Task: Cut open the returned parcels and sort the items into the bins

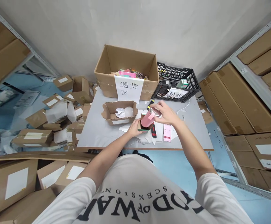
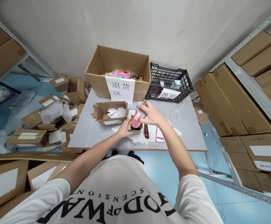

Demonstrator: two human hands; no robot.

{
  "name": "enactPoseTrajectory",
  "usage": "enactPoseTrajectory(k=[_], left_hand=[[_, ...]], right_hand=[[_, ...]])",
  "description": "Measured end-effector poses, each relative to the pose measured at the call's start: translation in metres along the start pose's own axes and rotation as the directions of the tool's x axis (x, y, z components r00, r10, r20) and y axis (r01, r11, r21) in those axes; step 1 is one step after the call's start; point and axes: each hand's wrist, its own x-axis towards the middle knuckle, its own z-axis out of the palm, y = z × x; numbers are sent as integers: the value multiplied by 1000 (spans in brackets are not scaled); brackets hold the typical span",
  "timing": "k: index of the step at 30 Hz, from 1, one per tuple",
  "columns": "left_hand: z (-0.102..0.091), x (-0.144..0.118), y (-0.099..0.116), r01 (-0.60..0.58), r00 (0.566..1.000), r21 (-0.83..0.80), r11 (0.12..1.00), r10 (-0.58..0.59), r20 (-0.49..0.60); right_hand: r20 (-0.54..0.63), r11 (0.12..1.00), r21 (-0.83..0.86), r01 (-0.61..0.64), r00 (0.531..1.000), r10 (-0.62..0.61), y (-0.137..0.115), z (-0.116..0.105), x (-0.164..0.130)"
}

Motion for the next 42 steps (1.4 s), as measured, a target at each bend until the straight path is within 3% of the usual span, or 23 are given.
enactPoseTrajectory(k=[3, 8, 11, 13, 15, 17, 20, 23, 28, 32, 37, 40, 42], left_hand=[[-2, -4, 5, 8, 1000, 4, 1000, -8, -5], [-11, -18, 26, 84, 996, 13, 996, -84, -32], [-24, -29, 52, 130, 976, -34, 991, -134, -170], [-35, -33, 74, 26, 963, -133, 991, -60, -262], [-45, -33, 97, -107, 982, -282, 953, 56, -183], [-50, -32, 115, -114, 993, -443, 889, 82, -89], [-49, -34, 128, -3, 997, -540, 842, -40, -68], [-44, -43, 127, 80, 986, -616, 784, -152, -66], [-39, -63, 122, 124, 987, -794, 595, -159, 35], [-34, -75, 125, 181, 981, -837, 517, -150, 120], [-29, -84, 129, 253, 965, -832, 493, -191, 180], [-30, -86, 130, 258, 965, -828, 498, -180, 192], [-31, -87, 132, 262, 964, -829, 494, -169, 205]], right_hand=[[-109, 999, 54, 10, 994, -4, 1, -15, -1], [-193, 998, 69, 0, 981, 13, -6, -36, -2], [-221, 999, 53, -13, 975, 25, -11, -49, 0], [-232, 998, 64, -26, 972, 40, -15, -57, 3], [-238, 993, 113, -43, 969, 69, -18, -61, 7], [-230, 977, 193, -86, 964, 130, -20, -60, 11], [-188, 924, 339, -179, 949, 253, -16, -46, 15], [-135, 820, 536, -200, 939, 317, -8, -19, 8], [-15, 466, 856, -226, 888, 460, -15, 31, -21], [44, 323, 921, -218, 881, 470, -38, 57, -38], [44, 237, 954, -181, 871, 490, -47, 67, -44], [40, 264, 946, -187, 878, 478, -46, 68, -46], [26, 341, 919, -197, 894, 446, -46, 67, -46]])
